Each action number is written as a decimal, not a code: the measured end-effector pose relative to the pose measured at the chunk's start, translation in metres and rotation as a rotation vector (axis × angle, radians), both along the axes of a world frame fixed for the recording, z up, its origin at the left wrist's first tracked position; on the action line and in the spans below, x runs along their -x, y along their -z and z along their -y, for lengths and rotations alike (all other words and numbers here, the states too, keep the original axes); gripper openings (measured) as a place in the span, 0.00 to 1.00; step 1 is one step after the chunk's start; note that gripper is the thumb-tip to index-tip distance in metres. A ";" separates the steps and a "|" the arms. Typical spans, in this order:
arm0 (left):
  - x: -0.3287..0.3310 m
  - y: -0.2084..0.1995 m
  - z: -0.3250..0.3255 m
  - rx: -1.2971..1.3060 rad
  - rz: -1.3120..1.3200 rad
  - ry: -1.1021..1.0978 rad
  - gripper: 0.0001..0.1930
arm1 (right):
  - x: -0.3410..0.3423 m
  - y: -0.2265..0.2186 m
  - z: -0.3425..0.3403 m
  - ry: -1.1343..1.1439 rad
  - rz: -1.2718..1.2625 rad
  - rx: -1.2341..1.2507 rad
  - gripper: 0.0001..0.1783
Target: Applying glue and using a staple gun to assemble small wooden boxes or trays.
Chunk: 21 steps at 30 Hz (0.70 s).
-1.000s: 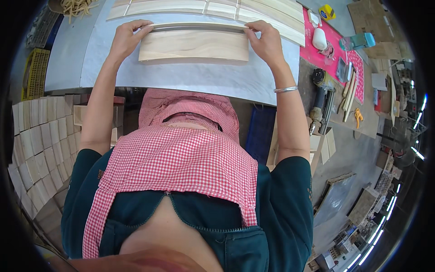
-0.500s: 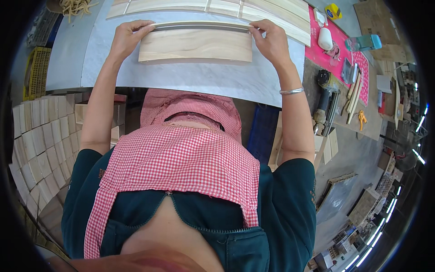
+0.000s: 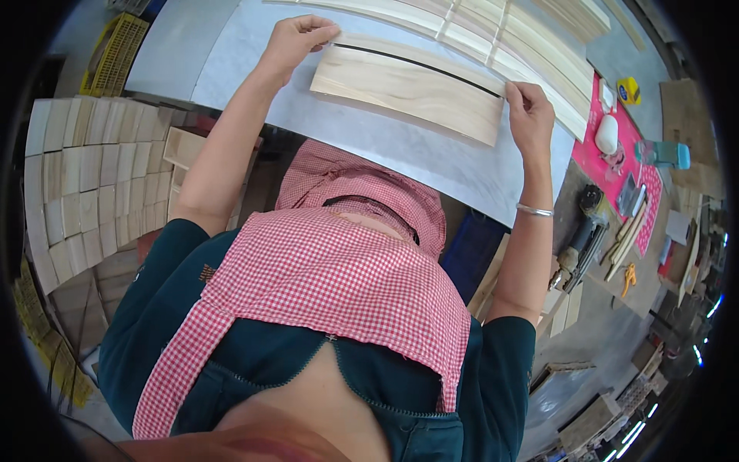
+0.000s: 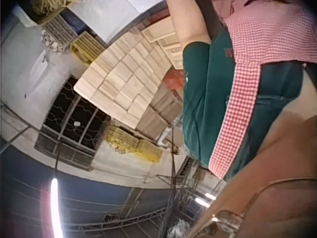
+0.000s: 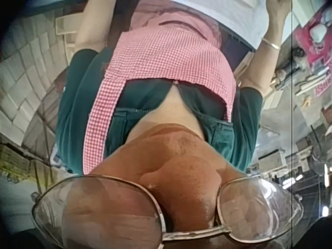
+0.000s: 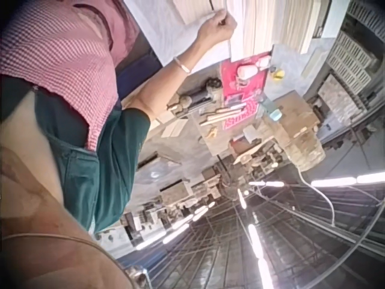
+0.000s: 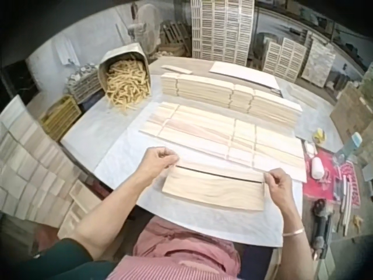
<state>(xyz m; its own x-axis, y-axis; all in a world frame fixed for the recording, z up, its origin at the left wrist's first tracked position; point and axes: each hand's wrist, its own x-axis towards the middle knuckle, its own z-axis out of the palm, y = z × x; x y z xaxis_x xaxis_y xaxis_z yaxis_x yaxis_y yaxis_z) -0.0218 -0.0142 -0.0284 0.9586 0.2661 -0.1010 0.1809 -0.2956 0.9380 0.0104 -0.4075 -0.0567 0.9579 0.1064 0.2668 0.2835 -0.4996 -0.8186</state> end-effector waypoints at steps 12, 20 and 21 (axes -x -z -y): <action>0.009 -0.012 0.009 0.035 -0.065 -0.092 0.14 | 0.009 -0.005 -0.010 0.155 -0.075 0.114 0.13; 0.012 0.006 -0.005 0.023 0.011 -0.008 0.14 | 0.018 -0.012 -0.013 0.209 -0.107 0.126 0.12; 0.010 0.010 -0.003 0.039 0.033 0.017 0.14 | 0.019 -0.014 -0.019 0.215 -0.097 0.136 0.12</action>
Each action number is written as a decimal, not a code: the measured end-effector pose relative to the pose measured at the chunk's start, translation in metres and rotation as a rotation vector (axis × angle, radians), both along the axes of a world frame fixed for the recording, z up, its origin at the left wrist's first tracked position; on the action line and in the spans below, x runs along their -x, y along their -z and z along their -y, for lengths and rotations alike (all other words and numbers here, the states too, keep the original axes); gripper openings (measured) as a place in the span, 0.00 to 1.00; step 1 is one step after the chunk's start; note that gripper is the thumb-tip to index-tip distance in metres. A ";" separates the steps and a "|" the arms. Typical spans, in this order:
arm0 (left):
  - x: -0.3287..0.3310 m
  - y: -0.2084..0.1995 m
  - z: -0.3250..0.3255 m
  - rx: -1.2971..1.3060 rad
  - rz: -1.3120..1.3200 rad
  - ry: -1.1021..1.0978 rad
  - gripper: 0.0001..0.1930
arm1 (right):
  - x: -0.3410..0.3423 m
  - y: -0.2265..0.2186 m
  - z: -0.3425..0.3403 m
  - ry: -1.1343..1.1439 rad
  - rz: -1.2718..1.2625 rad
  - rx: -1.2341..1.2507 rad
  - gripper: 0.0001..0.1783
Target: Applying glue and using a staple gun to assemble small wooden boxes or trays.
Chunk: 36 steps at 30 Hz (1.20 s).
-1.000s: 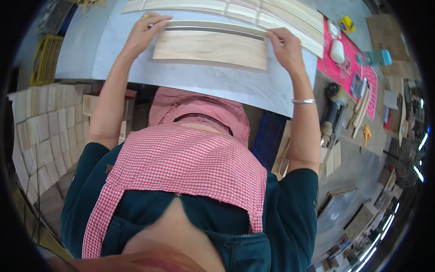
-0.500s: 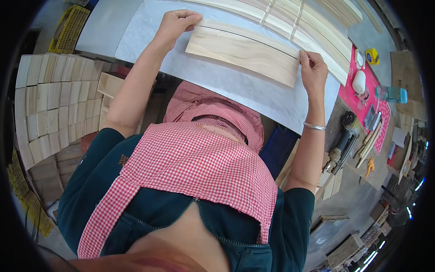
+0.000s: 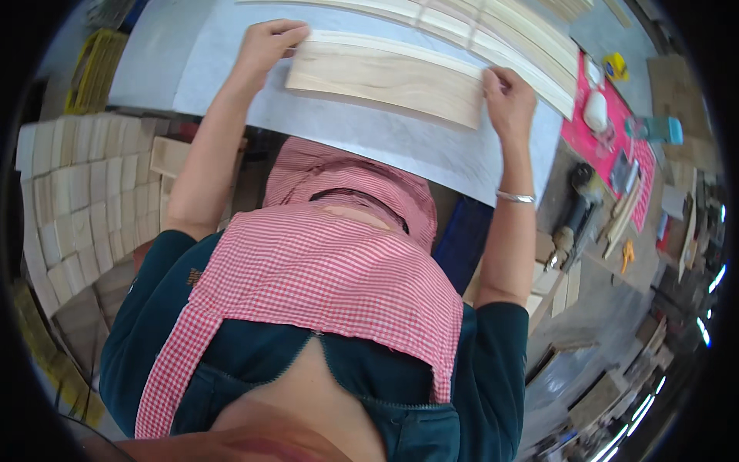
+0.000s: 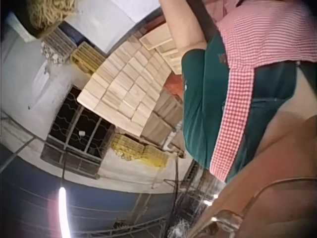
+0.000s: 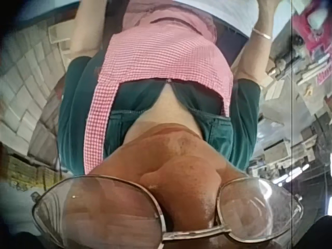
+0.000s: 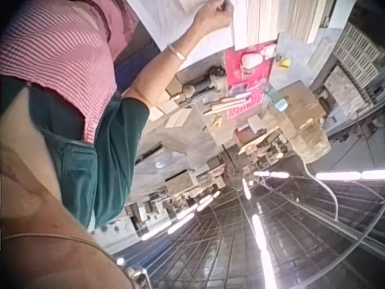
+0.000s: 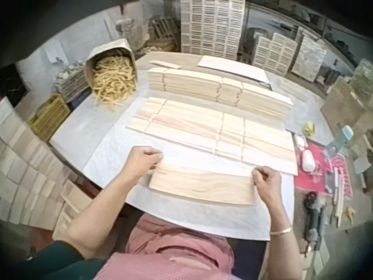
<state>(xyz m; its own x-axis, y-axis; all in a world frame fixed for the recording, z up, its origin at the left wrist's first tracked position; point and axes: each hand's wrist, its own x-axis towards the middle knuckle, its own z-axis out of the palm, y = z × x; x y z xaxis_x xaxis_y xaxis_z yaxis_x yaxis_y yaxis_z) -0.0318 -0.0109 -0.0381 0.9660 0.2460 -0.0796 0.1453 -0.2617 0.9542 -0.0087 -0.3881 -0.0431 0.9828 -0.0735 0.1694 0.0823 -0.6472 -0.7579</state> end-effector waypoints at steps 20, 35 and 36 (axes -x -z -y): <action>0.024 -0.017 0.016 0.003 -0.136 -0.066 0.18 | 0.038 -0.001 -0.016 0.071 0.195 0.204 0.10; 0.004 -0.025 0.066 -1.003 0.636 0.365 0.30 | 0.044 0.006 -0.016 0.123 0.210 0.183 0.08; 0.003 -0.028 0.087 -0.951 0.662 0.478 0.29 | 0.044 0.008 -0.016 0.124 0.219 0.144 0.08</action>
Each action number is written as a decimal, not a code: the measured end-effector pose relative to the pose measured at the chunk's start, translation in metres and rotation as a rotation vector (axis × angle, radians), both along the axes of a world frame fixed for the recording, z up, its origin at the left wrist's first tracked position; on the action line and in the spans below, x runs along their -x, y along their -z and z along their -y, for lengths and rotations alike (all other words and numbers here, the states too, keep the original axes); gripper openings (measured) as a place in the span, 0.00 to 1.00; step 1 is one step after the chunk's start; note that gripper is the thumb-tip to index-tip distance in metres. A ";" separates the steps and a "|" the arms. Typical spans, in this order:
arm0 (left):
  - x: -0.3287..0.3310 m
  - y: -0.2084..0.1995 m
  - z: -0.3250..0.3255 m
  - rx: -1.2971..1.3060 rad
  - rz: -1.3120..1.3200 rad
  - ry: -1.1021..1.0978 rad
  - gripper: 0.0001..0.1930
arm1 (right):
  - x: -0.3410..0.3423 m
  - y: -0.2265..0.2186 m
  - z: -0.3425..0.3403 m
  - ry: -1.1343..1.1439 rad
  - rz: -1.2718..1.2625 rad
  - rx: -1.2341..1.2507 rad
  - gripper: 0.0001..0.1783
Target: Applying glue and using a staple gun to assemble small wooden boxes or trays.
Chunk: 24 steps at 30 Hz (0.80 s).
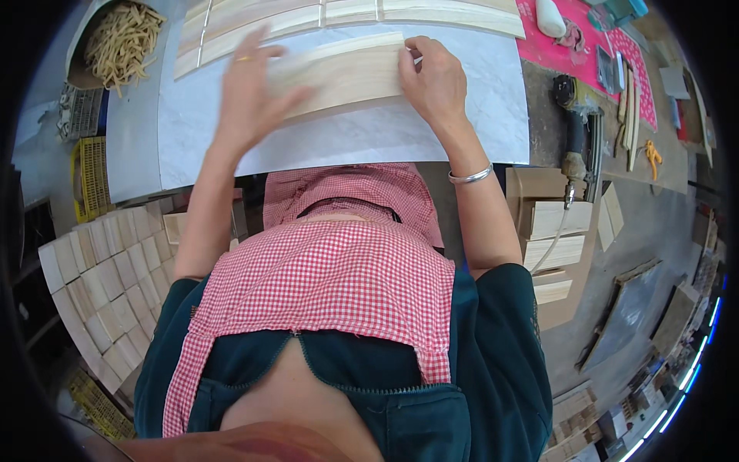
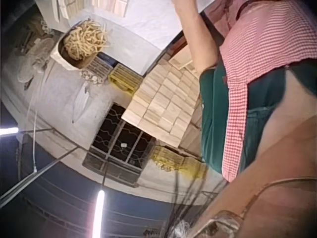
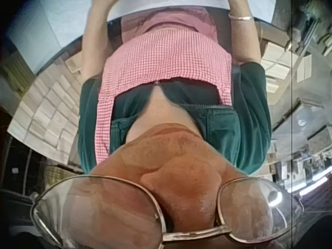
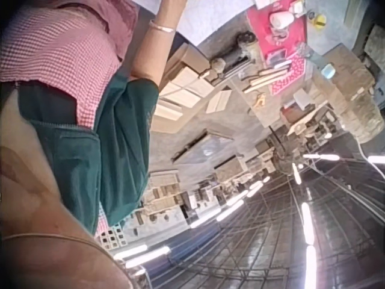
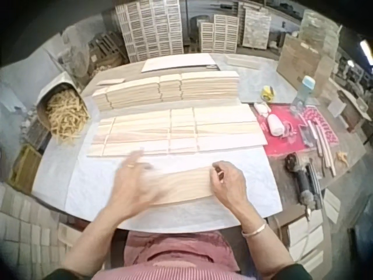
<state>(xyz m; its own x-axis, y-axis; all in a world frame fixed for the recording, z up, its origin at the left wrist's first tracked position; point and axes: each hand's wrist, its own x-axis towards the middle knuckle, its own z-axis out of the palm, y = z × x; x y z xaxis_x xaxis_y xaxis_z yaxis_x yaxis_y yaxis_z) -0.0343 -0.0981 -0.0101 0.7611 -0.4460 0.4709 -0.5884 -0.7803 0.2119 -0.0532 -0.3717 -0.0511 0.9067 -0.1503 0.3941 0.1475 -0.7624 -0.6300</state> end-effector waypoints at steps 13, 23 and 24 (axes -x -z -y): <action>-0.018 0.016 0.081 -0.043 -0.325 0.283 0.27 | 0.000 0.015 -0.002 -0.001 0.105 -0.256 0.07; -0.021 0.027 0.081 0.031 -0.241 0.310 0.36 | -0.002 0.023 -0.002 -0.036 0.204 -0.353 0.06; -0.021 0.027 0.081 0.023 -0.237 0.309 0.38 | -0.002 0.023 -0.002 -0.044 0.202 -0.343 0.07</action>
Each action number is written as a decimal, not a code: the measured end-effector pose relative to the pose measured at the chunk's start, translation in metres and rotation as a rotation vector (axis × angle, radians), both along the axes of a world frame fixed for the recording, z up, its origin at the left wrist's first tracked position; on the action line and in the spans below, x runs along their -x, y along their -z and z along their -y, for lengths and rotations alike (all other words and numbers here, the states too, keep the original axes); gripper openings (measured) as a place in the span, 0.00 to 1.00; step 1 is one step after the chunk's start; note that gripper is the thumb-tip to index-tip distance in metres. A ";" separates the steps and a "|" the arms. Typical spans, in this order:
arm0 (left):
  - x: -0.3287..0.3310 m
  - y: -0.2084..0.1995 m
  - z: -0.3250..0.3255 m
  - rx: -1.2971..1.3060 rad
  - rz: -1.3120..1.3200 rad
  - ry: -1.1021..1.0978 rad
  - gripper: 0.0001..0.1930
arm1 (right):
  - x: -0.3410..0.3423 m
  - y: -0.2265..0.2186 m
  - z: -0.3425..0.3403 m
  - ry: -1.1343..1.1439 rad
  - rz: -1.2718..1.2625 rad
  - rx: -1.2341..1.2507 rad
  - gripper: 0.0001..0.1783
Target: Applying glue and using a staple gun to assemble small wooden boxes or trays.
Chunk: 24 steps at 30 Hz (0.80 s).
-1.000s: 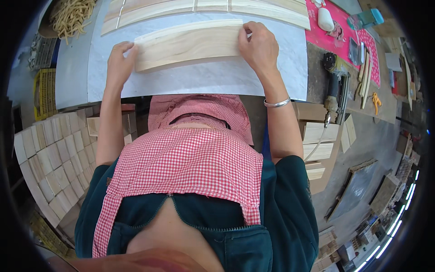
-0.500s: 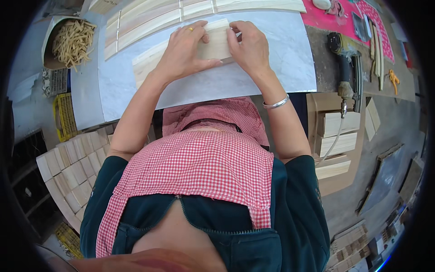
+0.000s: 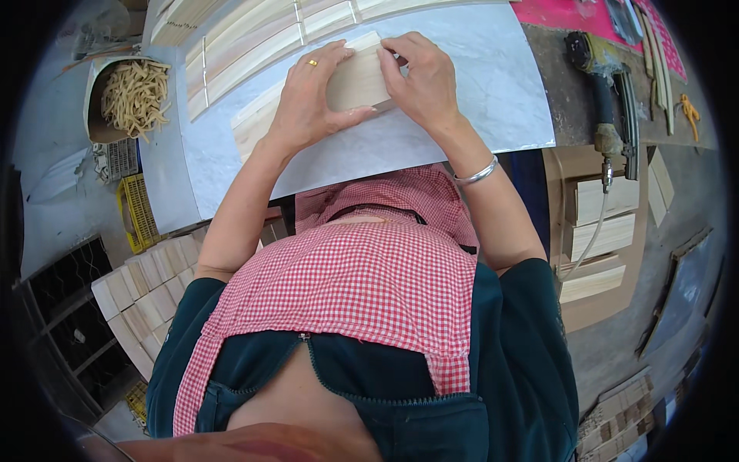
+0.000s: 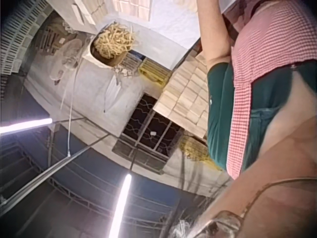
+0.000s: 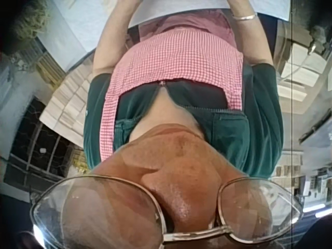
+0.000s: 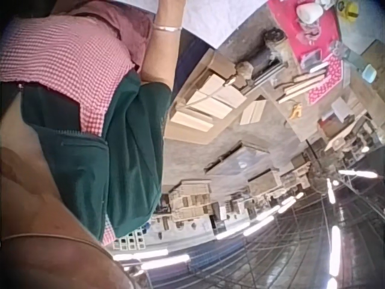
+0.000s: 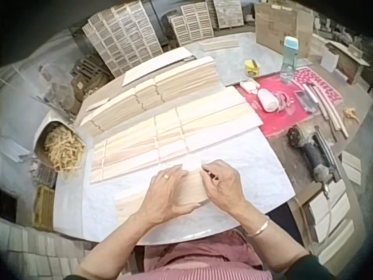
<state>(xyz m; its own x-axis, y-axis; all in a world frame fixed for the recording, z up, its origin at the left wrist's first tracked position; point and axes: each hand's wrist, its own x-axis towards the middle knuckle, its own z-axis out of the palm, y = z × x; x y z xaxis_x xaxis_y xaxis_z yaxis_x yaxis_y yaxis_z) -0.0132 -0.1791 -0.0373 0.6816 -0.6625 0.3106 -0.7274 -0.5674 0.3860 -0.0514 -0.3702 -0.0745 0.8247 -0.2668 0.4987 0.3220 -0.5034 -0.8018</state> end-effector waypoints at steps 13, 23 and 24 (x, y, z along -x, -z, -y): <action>-0.001 -0.003 0.002 -0.009 -0.054 -0.026 0.42 | 0.058 -0.021 0.023 -0.092 -0.118 0.029 0.08; 0.002 -0.005 0.003 -0.073 -0.030 -0.023 0.33 | 0.059 -0.021 0.021 -0.084 -0.147 0.272 0.04; 0.001 -0.005 0.003 -0.074 -0.028 -0.021 0.33 | 0.059 -0.021 0.021 -0.082 -0.145 0.271 0.04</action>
<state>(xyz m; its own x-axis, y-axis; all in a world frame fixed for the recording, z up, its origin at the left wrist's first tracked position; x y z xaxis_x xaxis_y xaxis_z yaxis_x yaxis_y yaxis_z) -0.0142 -0.1819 -0.0322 0.7036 -0.6683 0.2416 -0.7043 -0.6105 0.3624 -0.1101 -0.3914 -0.0540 0.9057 -0.0705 0.4181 0.2621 -0.6819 -0.6829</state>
